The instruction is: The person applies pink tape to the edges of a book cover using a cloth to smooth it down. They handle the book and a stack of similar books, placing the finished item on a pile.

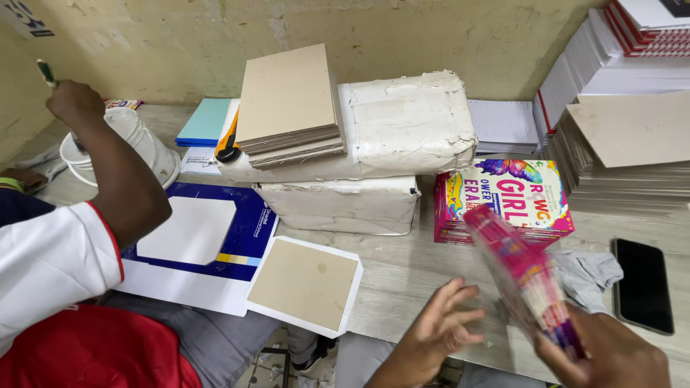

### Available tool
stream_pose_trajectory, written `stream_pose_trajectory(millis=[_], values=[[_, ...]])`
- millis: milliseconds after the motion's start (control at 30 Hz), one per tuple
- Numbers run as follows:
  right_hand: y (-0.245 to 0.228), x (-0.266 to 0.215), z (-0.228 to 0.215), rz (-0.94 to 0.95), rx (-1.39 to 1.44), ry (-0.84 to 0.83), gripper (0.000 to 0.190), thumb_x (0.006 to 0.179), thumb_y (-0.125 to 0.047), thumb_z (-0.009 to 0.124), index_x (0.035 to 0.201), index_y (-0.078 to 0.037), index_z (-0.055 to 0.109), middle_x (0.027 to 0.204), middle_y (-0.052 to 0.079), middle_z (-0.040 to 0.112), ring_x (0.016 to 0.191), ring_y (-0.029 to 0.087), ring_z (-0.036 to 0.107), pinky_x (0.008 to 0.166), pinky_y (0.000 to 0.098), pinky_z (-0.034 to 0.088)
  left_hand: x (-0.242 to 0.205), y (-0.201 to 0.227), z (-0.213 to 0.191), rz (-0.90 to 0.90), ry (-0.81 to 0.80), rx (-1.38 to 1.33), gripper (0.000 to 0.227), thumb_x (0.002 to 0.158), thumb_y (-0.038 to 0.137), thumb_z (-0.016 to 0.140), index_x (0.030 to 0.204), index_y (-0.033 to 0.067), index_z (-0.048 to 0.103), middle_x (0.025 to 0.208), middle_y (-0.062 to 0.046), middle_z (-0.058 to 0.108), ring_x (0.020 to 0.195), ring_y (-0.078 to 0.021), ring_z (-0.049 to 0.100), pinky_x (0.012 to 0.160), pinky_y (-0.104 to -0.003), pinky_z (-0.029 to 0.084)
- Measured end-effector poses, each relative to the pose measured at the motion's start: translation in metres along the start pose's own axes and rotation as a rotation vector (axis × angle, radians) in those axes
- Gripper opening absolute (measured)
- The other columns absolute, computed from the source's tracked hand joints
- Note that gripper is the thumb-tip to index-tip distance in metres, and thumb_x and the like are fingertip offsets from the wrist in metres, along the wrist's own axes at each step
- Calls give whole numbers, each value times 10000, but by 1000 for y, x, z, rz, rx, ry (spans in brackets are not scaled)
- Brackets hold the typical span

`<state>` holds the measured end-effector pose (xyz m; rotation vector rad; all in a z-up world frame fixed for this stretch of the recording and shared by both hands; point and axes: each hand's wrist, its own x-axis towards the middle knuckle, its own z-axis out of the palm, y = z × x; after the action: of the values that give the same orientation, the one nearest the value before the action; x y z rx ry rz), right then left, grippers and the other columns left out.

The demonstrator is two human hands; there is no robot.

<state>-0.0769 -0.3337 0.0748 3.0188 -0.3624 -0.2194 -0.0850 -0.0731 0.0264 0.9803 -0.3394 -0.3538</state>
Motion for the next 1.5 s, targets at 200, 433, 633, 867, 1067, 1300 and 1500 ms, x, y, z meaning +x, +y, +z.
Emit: stream_pose_trajectory(millis=[200, 433, 633, 867, 1067, 1300, 1500], values=[[-32, -11, 85, -838, 191, 958, 510, 926, -497, 679, 1203, -78, 767, 1076, 61, 814, 708, 263, 651, 693, 396, 566, 16, -23, 60, -92, 779, -491, 860, 751, 71, 921, 1553, 106, 612, 1299, -262, 841, 1099, -401, 823, 748, -579, 690], [-31, -28, 121, -555, 158, 811, 714, 847, -723, 598, 1488, -412, 632, 1453, -115, 678, 1112, 229, 675, 792, 419, 551, 7, 16, 72, -149, 994, -620, 748, 764, -135, 725, 1508, -80, 671, 1247, -389, 802, 1096, -536, 787, 900, -617, 663], [-9, -32, 106, -504, 386, 741, 748, 798, -671, 676, 1474, -351, 666, 1518, -40, 667, 1401, 275, 674, 1066, 442, 559, 5, 1, 88, -150, 801, -430, 813, 742, 7, 833, 1533, -11, 648, 1284, -290, 825, 1157, -425, 817, 939, -512, 708], [-46, -22, -10, 463, 1985, 76, 395, 1033, -100, 629, 1414, 1, 649, 1220, 201, 708, 987, 308, 660, 894, 442, 563, 9, 33, 55, 158, 33, -33, 790, 1058, 422, 670, 1675, 107, 290, 1760, -231, 352, 1583, -364, 430, 1185, -475, 512], [-70, 63, 0, 325, 2561, 155, 517, 974, -157, 650, 1489, -167, 603, 1476, 29, 726, 1339, 176, 714, 1145, 499, 585, 22, 50, 27, 413, 467, 518, 459, 1053, 354, 601, 1403, 61, 657, 1555, -155, 636, 1453, -269, 602, 1143, -412, 515], [-98, 148, 25, 344, 2945, 107, 391, 978, -164, 726, 1369, -158, 718, 1441, 73, 774, 1386, 238, 721, 1253, 582, 530, -8, 13, -27, 30, 879, 76, 259, 1018, 52, 571, 1083, -33, 807, 1093, -196, 858, 971, -269, 770, 871, -384, 614], [-127, 175, 23, 334, 3029, 160, 405, 979, -166, 727, 1382, -124, 721, 1457, 114, 773, 1382, 274, 730, 1277, 595, 525, -90, -64, -130, -57, 966, -293, 325, 1057, 123, 588, 1192, -143, 719, 960, -300, 747, 778, -371, 699, 701, -420, 539]])
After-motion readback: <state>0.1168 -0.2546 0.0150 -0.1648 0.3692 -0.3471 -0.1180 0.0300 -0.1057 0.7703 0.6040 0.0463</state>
